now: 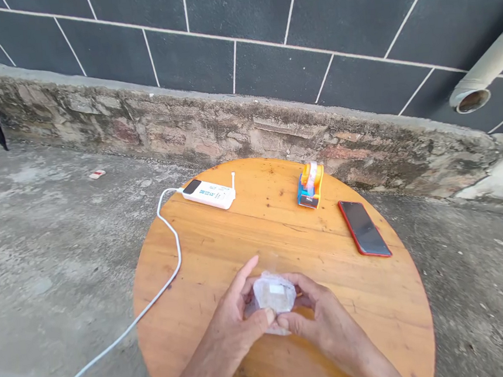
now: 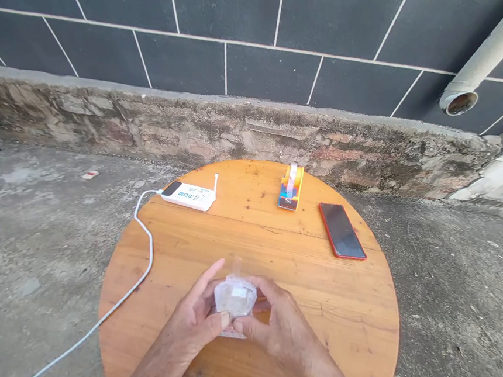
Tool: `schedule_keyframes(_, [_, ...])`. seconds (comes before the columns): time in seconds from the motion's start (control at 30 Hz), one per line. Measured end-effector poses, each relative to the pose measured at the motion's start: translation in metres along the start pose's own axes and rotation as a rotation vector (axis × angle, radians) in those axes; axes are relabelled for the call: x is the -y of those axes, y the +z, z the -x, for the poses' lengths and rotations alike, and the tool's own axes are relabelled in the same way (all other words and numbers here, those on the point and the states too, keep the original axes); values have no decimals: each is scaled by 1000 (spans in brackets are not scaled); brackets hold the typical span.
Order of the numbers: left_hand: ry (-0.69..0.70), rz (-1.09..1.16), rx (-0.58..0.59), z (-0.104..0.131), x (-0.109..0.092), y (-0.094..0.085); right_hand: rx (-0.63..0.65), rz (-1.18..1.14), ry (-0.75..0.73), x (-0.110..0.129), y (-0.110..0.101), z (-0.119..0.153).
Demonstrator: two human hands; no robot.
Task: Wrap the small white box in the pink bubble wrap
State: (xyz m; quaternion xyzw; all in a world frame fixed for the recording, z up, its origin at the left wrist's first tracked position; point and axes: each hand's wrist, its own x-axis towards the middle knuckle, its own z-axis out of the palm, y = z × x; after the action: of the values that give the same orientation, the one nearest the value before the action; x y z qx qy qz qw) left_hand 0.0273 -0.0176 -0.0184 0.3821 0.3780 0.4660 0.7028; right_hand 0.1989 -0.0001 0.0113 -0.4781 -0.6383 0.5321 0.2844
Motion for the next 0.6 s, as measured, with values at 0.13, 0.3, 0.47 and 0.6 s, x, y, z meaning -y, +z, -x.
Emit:
schedule_keyframes(0.13, [21,11,23,1,8,-4,-13,-121,16,-7,5,4])
schedule_keyframes(0.3, [47,-46,45,1,15,-10,-9,-204,28,-13,7,10])
schedule_keyframes(0.47, [69,-82,2,2,17,-7,-58,-167,26,-19,12,16])
schedule_keyframes(0.6, [79,-78,11,3,15,-5,-152,-40,21,-24,17,20])
